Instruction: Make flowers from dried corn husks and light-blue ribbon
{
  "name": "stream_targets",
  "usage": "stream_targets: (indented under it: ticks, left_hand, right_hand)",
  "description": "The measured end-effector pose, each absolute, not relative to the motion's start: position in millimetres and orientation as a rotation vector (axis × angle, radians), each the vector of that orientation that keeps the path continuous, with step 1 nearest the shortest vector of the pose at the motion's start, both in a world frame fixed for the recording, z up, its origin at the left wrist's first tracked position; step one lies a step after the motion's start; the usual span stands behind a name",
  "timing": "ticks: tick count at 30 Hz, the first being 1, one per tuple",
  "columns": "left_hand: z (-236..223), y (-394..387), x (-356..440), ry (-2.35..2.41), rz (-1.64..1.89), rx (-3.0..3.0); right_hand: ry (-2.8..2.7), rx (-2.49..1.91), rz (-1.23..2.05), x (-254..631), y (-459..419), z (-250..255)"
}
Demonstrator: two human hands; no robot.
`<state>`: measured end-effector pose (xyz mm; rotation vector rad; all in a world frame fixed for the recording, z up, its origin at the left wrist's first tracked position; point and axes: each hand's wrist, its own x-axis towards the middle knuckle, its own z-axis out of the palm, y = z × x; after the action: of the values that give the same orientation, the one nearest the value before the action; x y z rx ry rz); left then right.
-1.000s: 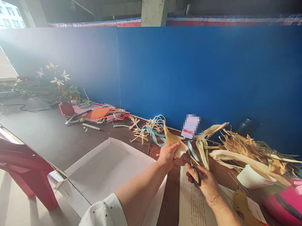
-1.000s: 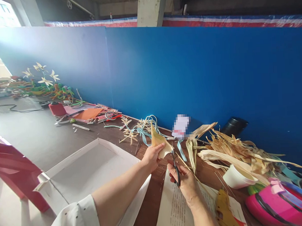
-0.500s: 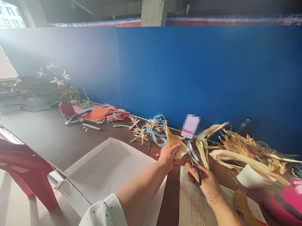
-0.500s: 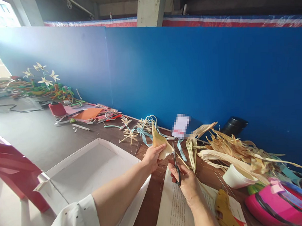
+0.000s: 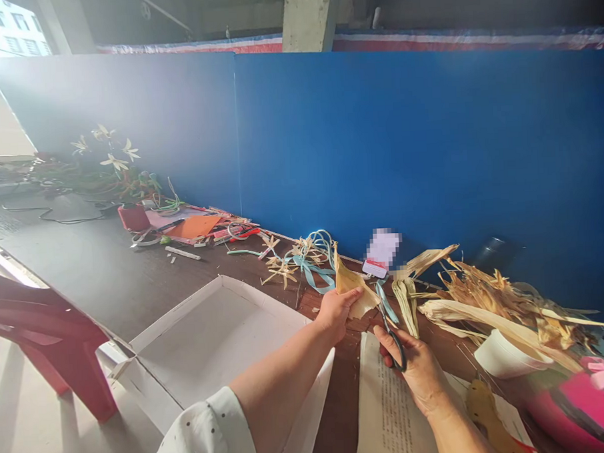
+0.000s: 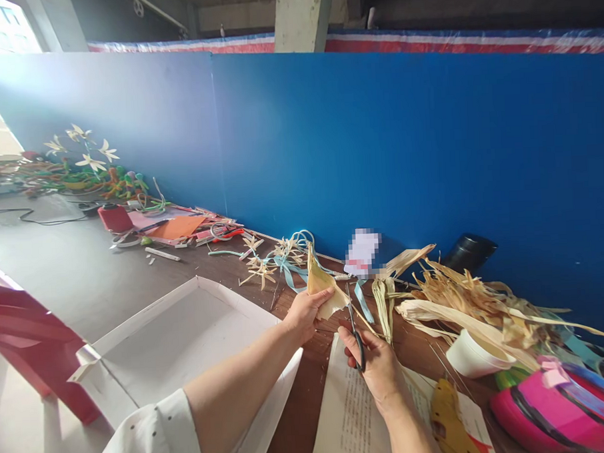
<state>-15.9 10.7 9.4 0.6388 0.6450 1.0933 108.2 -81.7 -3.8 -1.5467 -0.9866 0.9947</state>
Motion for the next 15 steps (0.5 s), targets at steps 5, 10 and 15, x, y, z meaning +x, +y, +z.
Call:
stream_targets:
  ticks: [5, 10, 15]
  left_hand:
    - [9.0, 13.5, -17.9, 0.629, 1.08, 0.665]
    - [10.3, 15.9, -20.3, 0.669, 1.064, 0.697]
    - [15.3, 17.4, -23.6, 0.689, 1.064, 0.713]
  right_hand:
    - [-0.974, -1.508, 1.037, 109.1, -82.0, -4.4]
    - [-0.988, -1.515, 1.051, 109.7, -83.0, -2.9]
    - [-1.05, -1.54, 1.037, 108.5, -84.7, 0.1]
